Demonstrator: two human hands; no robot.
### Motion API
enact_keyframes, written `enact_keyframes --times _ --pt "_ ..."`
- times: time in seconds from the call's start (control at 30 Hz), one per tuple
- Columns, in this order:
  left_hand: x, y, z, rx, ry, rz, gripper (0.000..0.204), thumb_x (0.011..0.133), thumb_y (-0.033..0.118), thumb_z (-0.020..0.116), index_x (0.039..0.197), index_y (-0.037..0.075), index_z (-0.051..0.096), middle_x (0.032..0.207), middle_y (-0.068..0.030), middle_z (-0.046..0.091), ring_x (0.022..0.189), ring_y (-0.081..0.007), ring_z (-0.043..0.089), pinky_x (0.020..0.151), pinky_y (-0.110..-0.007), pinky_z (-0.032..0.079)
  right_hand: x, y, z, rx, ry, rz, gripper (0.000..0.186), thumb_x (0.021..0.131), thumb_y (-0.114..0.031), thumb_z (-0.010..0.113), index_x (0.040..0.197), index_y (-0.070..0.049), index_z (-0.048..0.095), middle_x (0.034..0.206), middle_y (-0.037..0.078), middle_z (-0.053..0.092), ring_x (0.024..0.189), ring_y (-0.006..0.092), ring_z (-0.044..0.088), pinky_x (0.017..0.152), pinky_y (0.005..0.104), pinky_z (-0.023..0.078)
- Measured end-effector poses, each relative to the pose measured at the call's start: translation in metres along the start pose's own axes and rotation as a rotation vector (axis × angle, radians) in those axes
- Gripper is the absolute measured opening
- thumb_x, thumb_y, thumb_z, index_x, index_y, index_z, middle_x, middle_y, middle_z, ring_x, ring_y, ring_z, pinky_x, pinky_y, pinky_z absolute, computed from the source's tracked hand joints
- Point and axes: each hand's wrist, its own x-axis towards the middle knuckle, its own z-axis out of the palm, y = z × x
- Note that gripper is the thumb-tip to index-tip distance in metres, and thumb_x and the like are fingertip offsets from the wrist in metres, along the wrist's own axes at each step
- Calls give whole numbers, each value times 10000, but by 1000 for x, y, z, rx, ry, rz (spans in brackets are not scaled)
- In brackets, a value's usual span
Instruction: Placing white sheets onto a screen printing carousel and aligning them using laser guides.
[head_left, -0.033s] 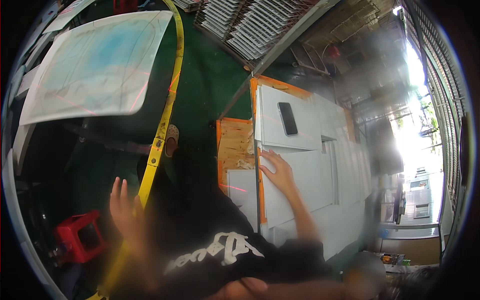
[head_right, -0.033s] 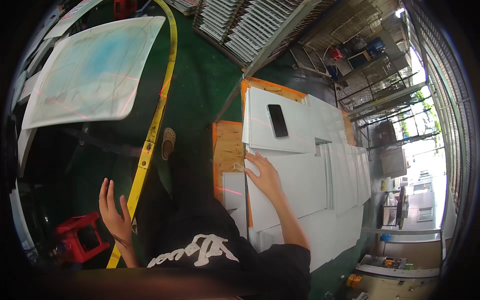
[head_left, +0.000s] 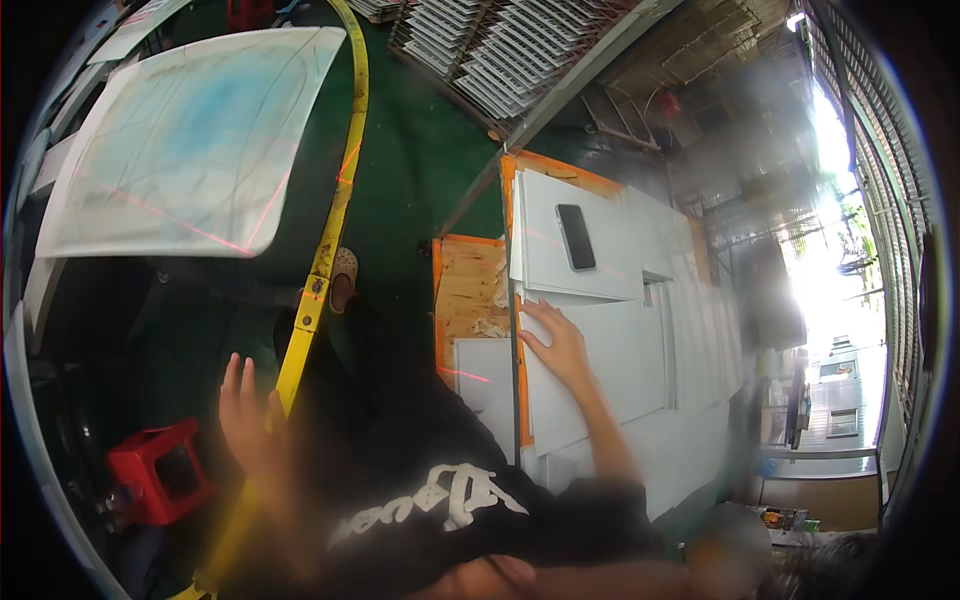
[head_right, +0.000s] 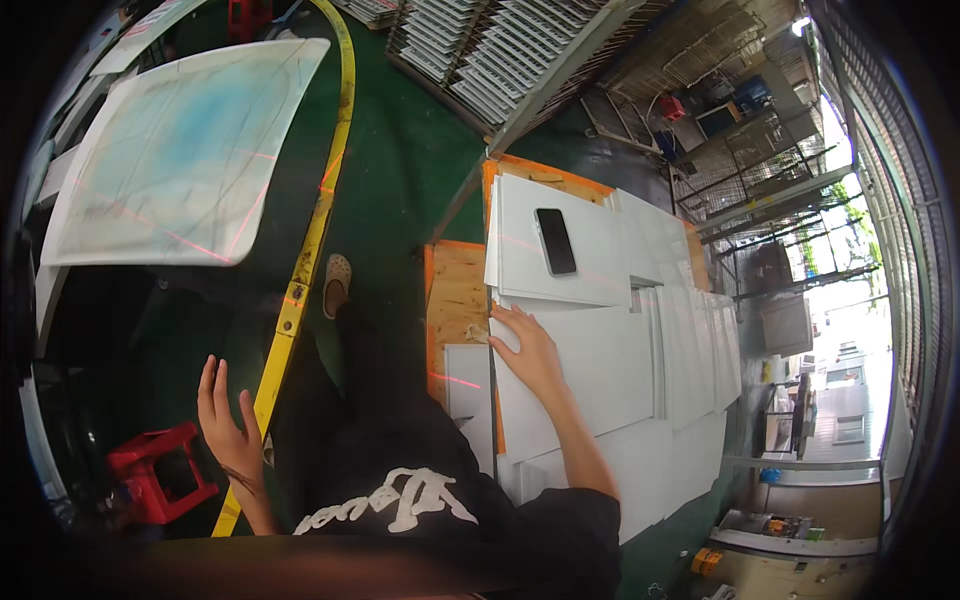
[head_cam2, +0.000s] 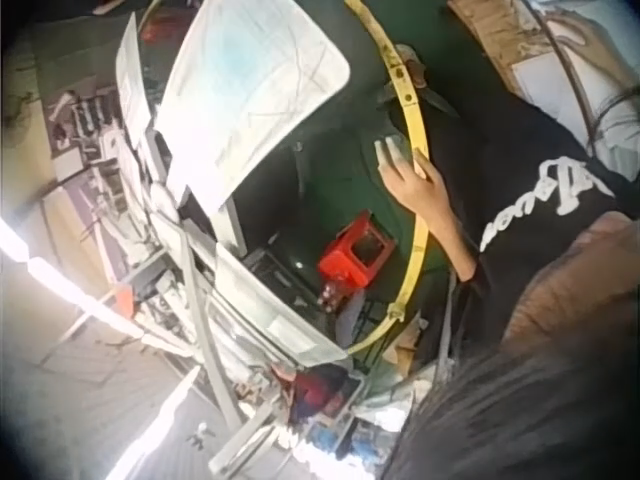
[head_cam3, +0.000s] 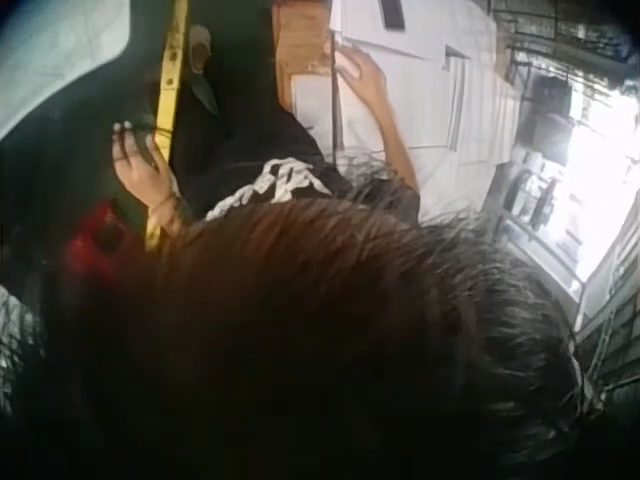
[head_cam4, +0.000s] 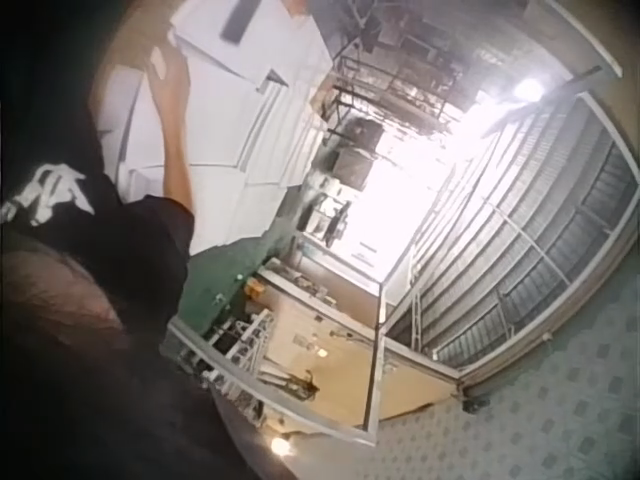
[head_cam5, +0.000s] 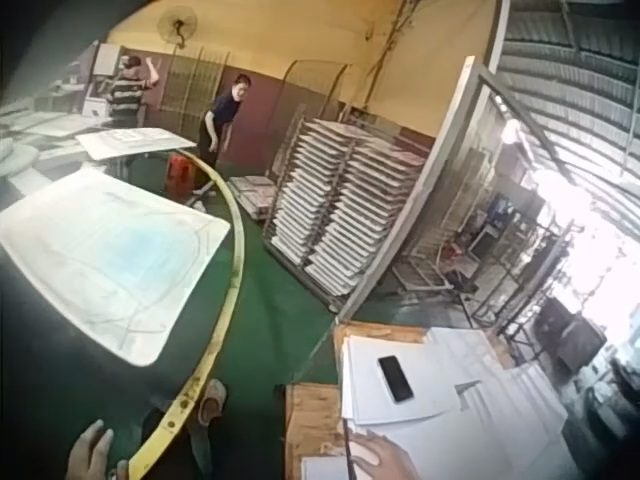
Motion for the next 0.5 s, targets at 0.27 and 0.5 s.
enact_keyframes --times 0.27,0.5 --pt "-2 3 -3 -13 -5 -30 410 876 52 554 1283 15 519 1347 -174 489 1225 -354 480 1017 -410 368 2 -1 1 90 17 -8 355 819 -169 701 1152 -70 628 1239 88 607 1255 304 483 1080 438 344" --pt "1 8 -5 -13 -48 -53 414 885 79 553 1293 23 513 1358 -162 482 1232 -348 472 1017 -408 366 -1 -1 -2 88 22 -11 347 804 -133 706 1134 -58 630 1232 107 609 1241 323 495 1080 438 344"
